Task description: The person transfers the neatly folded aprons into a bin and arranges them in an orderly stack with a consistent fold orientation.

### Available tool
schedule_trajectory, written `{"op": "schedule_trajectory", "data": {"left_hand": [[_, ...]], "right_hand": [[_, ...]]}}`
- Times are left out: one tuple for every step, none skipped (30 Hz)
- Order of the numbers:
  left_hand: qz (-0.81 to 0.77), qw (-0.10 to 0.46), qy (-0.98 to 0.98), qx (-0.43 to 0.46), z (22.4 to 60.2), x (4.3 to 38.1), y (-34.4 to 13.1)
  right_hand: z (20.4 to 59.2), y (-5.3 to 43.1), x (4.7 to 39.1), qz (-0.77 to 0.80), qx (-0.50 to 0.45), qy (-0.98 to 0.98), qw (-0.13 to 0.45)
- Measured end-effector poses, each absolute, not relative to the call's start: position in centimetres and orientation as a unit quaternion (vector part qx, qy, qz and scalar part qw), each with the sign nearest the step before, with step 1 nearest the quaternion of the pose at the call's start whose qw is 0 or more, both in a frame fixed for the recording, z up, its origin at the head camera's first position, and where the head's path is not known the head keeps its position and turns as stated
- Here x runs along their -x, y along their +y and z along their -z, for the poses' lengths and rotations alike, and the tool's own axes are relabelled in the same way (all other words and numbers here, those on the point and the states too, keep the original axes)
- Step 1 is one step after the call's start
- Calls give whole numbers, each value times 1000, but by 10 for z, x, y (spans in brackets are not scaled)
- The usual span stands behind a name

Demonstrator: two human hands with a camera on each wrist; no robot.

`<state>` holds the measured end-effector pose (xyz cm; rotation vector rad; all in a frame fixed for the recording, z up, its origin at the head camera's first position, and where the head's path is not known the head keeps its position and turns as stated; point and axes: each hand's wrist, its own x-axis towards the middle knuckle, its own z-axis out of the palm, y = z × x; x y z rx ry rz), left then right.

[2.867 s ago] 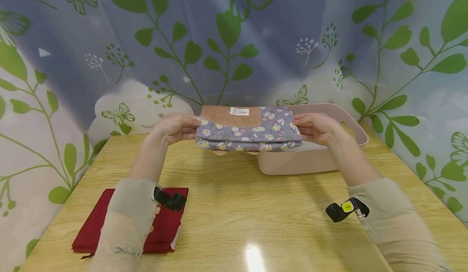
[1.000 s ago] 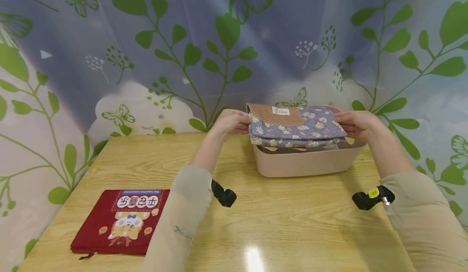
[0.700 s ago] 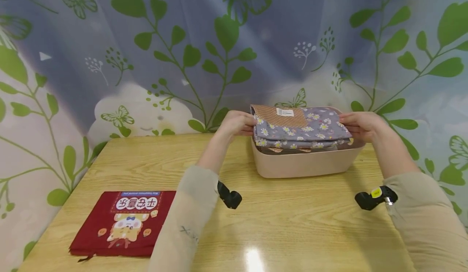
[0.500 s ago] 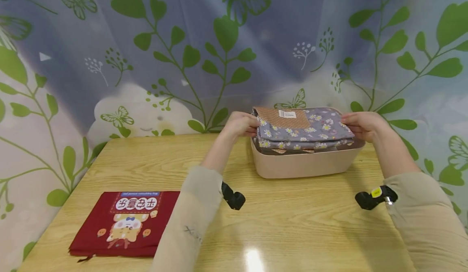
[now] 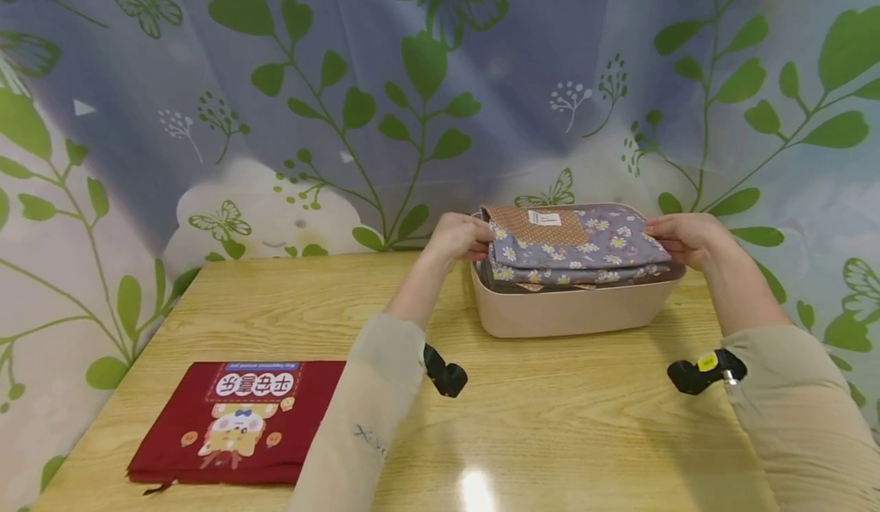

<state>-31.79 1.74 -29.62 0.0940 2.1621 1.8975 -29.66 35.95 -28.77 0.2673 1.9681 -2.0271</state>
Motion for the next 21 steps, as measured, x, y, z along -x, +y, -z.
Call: {"op": "schedule_trajectory", "data": {"left_hand": [[-652,131,746,-34,296,318,18],[-652,131,746,-34,297,318,18],[-651,130,747,-34,297,319,18],[-651,128,748,-35,297,319,19],[-651,126,748,-35,297,319,19],[-650,124,748,-36,297,320,20],[-650,123,749,-35,297,320,20],[-650,120,749,-35,297,320,20],[-650,119,750,-34,298,320,21],[-649,118,751,-33,298,320,21],[-648,117,752,-31,298,320,22],[-648,117,752,-30,298,320,22],[-648,118,752,-29,298,320,22],[-648,119,752,-28,298,320,22],[-648,120,752,-28,298,320,22],[-648,121,751,-29,298,320,22],[-648,122,751,-29,298,320,22],[-649,122,751,-30,297,320,23],[-648,122,751,-31,297,320,23],[-648,121,751,-32,297,320,23],[-648,121,751,-32,297,320,23]], "right_hand": [[288,359,297,706,-94,686,150],[288,359,297,706,-95,686,148],[288,359,297,705,-95,688,146],[288,359,297,703,-95,690,144],[288,358,297,701,-94,692,142],[288,358,297,699,-94,695,140],[288,358,297,697,-94,698,137],[288,358,297,694,-95,701,135],[288,357,297,690,-95,705,132],[288,356,297,686,-96,709,130],[288,356,297,684,-97,711,128],[288,355,297,682,-98,714,126],[287,355,297,680,-99,716,124],[287,354,297,678,-100,718,122],[287,354,297,676,-101,720,120],[287,354,296,676,-102,720,119],[287,354,296,676,-102,720,118],[287,353,296,676,-101,721,117],[287,353,296,676,-101,721,117],[287,353,296,676,-101,721,116],[287,353,296,676,-100,721,115]]}}
